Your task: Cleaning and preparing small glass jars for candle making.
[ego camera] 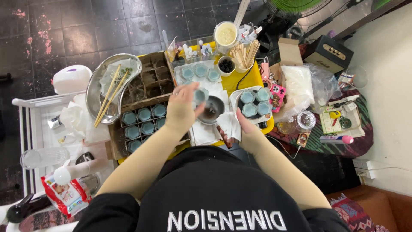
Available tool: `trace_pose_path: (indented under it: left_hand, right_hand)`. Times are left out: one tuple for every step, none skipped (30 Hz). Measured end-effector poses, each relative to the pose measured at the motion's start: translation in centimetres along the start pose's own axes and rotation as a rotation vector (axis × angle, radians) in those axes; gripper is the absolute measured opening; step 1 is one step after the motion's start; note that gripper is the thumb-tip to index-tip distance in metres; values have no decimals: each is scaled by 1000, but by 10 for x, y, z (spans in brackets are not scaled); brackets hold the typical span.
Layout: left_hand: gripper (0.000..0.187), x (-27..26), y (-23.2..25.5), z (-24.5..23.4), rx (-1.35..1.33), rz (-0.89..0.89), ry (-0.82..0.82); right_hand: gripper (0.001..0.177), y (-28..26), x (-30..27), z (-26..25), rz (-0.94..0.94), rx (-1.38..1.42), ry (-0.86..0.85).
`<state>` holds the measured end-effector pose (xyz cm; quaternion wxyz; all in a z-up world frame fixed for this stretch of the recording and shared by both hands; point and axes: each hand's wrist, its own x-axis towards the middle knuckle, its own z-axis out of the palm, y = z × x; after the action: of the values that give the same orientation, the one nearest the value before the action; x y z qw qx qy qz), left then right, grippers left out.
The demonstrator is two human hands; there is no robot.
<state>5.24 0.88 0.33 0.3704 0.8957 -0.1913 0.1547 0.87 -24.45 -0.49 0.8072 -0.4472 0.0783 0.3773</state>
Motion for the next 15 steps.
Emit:
trace_pose_path:
  left_hand:
    - [67,12,-11,10,85,-33,-11]
    - [70,24,-22,20,171,-65,-22]
    - [70,30,-32,34,165,-60,-23]
    - [73,36,-43,48,247,-110,-73]
    - [76,43,-54,63,329,-161,-123]
    - [76,49,-58,70,324,-155,-123]
    - [74,52,-61,77,365,-207,-173]
    - [72,54,-65,84,406,-258,-223]
    - [72,59,-63,86,404,-253,-225]
    - [70,63,-61,87,430,-305,-268]
    - [68,66,-59,88,456,-357,-311]
    - [68,66,-62,93,454,-354,-312]
    - [68,66,-66,97,477,-376,-327]
    - [68,66,-70,100,499,-398,-342]
    - [68,66,-70,100,499,-398,-343]
  right_hand:
    - [65,-3,-7,2,-16,69,-30]
    - [67,-6,-13,3,-32,137,-61]
    - [67,-4,-18,2,-37,137,-55]
    - [62,-2,-22,0,-43,172,3]
    - [59,-1,-27,-1,-51,206,62]
    - [59,-1,-30,-7,-56,204,67]
    - [54,2,-35,-13,-72,160,54]
    - [51,5,-39,-17,-88,116,40]
    - [51,7,-40,-22,-92,117,44]
    - [50,9,-42,-26,-78,123,67]
    - [49,11,-43,-30,-63,129,89]
    - [49,11,-44,-31,-65,130,92]
    - [50,11,-44,-31,-58,128,104]
    - [50,10,-45,-31,-51,126,117]
    - [50,9,-45,-31,-51,127,117]
